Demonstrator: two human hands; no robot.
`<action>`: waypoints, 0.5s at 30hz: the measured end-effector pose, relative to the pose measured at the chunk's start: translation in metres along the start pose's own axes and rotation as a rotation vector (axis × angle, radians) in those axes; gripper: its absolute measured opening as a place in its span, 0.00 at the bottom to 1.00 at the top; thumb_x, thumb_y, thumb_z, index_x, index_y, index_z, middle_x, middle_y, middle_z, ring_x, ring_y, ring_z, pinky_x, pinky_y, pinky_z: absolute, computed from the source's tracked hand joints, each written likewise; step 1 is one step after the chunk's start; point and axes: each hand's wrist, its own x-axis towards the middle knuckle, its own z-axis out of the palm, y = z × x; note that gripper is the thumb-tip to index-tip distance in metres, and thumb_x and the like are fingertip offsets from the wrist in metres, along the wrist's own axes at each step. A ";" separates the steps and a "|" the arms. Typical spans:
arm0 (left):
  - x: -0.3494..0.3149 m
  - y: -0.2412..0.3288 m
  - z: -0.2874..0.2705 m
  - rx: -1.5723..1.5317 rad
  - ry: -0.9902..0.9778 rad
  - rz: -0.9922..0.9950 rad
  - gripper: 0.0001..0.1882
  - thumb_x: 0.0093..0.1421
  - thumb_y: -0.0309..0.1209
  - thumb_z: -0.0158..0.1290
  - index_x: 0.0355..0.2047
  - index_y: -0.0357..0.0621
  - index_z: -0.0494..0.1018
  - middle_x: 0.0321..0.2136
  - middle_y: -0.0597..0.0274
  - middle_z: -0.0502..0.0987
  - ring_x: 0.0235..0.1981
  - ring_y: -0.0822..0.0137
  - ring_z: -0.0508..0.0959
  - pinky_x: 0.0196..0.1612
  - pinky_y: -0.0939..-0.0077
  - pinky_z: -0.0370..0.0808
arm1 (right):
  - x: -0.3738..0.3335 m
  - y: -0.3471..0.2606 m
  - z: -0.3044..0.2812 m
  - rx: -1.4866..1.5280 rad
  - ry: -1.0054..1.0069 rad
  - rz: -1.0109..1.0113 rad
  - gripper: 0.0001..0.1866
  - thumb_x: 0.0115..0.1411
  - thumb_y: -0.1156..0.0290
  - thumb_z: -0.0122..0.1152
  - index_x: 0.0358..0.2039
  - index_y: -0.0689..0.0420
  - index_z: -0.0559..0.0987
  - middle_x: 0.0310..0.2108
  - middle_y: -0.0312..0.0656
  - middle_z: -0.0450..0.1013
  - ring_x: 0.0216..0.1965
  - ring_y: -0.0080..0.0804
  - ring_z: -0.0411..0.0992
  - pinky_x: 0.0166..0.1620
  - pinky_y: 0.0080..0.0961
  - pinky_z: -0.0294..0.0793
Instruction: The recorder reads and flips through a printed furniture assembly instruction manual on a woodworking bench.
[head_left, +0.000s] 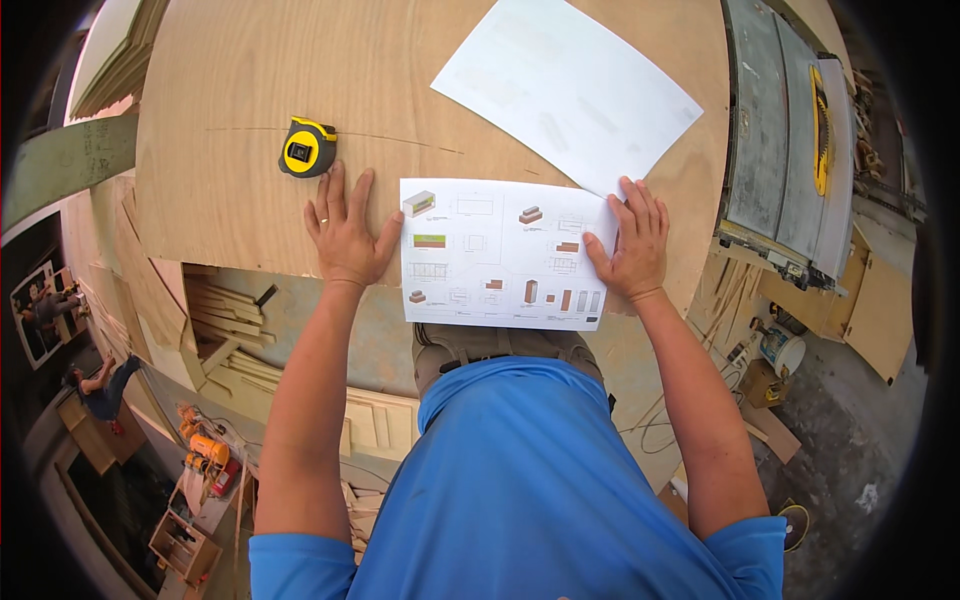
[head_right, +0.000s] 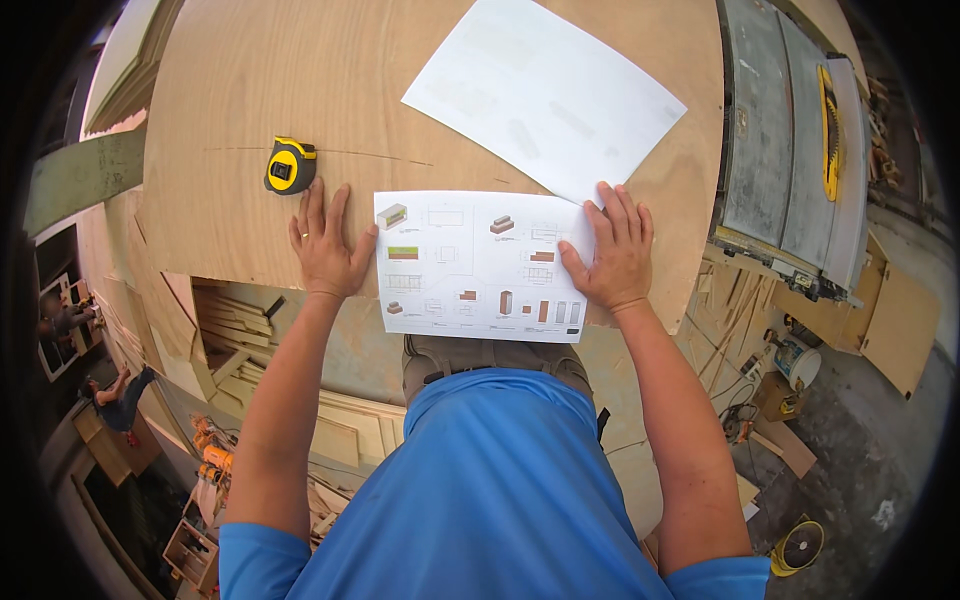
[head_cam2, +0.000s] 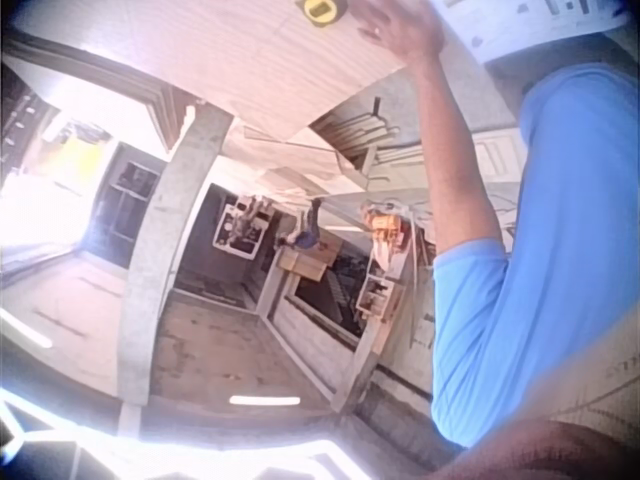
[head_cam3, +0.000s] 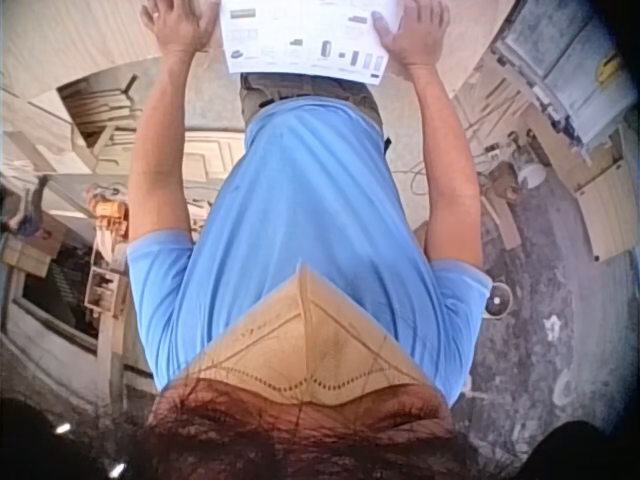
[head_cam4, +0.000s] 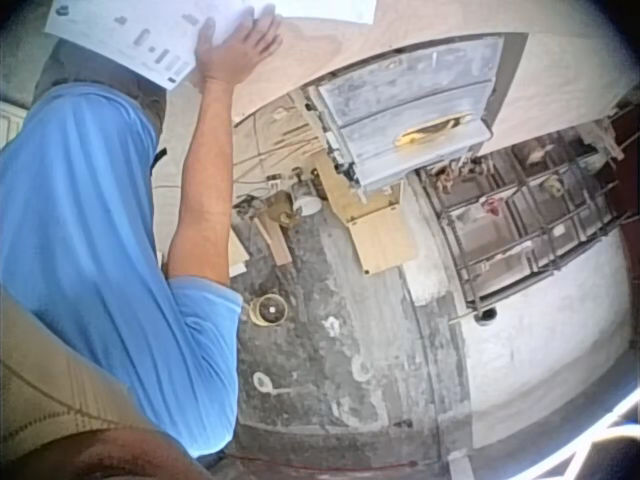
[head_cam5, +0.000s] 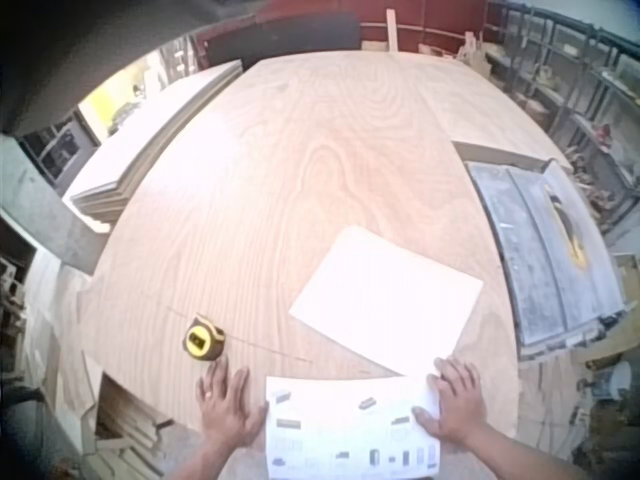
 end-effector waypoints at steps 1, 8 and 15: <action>0.000 0.000 0.000 -0.002 0.004 -0.002 0.39 0.60 0.55 0.57 0.70 0.58 0.64 0.76 0.51 0.51 0.77 0.50 0.49 0.72 0.35 0.41 | 0.000 0.000 0.000 0.002 0.000 -0.002 0.31 0.58 0.50 0.64 0.57 0.56 0.74 0.70 0.47 0.63 0.72 0.47 0.57 0.72 0.52 0.49; 0.000 0.001 0.002 -0.010 -0.003 -0.002 0.39 0.60 0.54 0.58 0.69 0.59 0.64 0.76 0.52 0.51 0.77 0.50 0.49 0.72 0.35 0.40 | -0.002 0.002 -0.002 -0.003 0.000 0.005 0.31 0.58 0.50 0.65 0.57 0.55 0.74 0.69 0.46 0.63 0.72 0.47 0.57 0.72 0.53 0.50; -0.001 -0.002 0.003 -0.010 0.012 0.007 0.39 0.60 0.54 0.58 0.70 0.60 0.64 0.76 0.54 0.51 0.77 0.51 0.49 0.72 0.36 0.40 | -0.001 -0.001 -0.001 0.012 -0.012 0.009 0.31 0.58 0.52 0.65 0.58 0.56 0.73 0.69 0.48 0.63 0.72 0.49 0.57 0.72 0.54 0.49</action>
